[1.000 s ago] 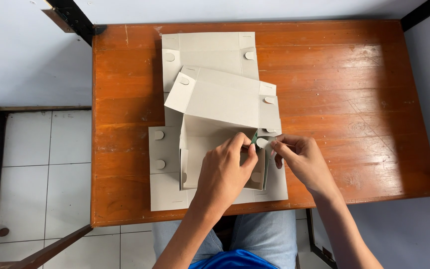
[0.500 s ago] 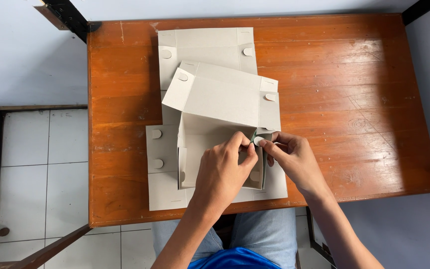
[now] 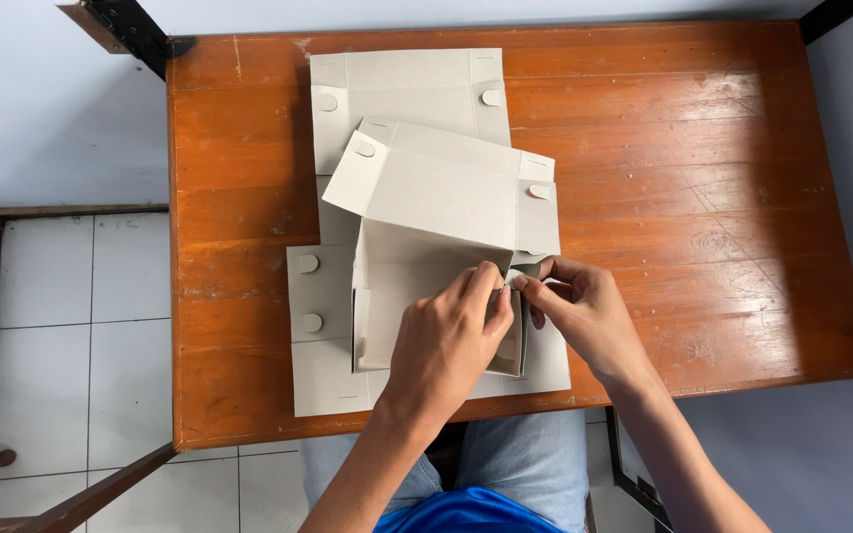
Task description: Assembling a cardboard gift box by folding pre-cut flaps and inserting a smaller product box inside.
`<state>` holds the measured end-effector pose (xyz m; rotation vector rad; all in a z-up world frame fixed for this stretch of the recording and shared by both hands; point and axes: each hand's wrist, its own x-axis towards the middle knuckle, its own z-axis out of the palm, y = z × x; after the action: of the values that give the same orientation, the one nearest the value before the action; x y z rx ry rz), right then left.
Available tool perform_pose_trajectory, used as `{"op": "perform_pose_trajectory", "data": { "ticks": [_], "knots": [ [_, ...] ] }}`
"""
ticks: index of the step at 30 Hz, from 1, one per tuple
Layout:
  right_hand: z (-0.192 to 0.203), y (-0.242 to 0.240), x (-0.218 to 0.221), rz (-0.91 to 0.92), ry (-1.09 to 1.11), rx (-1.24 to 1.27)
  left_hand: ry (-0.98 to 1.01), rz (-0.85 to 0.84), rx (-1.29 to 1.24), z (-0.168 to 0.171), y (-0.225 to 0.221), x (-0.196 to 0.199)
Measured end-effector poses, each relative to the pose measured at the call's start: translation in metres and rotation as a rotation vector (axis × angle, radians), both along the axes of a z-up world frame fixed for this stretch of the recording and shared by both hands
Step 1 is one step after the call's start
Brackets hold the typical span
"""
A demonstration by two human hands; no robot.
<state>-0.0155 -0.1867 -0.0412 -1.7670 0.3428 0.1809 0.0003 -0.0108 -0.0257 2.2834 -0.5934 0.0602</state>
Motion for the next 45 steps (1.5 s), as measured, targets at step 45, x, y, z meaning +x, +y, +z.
{"op": "perform_pose_trajectory", "data": {
  "ticks": [45],
  "knots": [
    [0.033,0.022,-0.023,-0.082,-0.132,-0.277,-0.172,-0.108,0.056,0.000,0.005,-0.004]
  ]
}}
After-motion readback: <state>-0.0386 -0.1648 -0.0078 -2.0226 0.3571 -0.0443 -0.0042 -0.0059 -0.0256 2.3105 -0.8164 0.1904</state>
